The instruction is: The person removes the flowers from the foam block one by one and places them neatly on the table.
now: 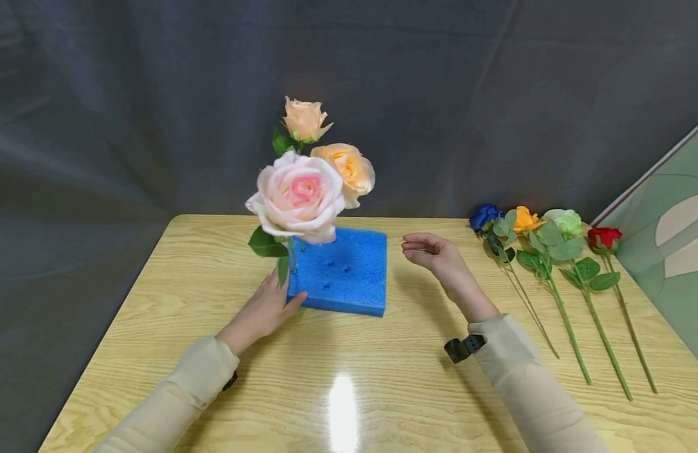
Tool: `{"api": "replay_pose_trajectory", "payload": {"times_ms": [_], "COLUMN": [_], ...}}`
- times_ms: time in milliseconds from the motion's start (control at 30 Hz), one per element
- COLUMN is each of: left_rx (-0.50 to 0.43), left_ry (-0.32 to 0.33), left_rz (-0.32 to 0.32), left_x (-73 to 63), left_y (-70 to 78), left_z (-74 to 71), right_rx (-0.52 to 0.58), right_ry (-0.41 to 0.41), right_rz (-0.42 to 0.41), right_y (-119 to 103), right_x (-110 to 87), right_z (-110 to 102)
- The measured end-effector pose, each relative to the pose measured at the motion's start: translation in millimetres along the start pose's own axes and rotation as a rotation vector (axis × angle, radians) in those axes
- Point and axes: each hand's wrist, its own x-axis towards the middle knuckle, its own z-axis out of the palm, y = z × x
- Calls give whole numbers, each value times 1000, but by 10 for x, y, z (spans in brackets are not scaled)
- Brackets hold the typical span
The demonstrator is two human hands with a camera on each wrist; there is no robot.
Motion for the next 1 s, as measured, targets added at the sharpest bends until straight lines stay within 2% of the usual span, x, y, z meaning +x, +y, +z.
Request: {"api": "replay_pose_trajectory", "payload": {"times_ms": [167,367,500,700,833,1000], "left_rx": [10,-3,24,85,103,129], "left_ry": [30,28,0,-26,-30,-66], "left_rz": [-19,-20,-19,33,61,67], "left_x": [-13,-9,-23,-57,-60,-67], "left_y": [46,56,-4,-136,-219,-293], "left_z": [25,30,13,-46,-84,-141], "right_rx": [26,43,40,48,70,93], "right_ry": [-10,-25,-47,-71,-94,-129], "right_rz": [-9,4,14,27,6,-15], "right_y": [-9,-43,-82,-151,-202,-247], "right_x": [31,65,75,91,98,126], "right_z": [123,274,391,549,654,780]}}
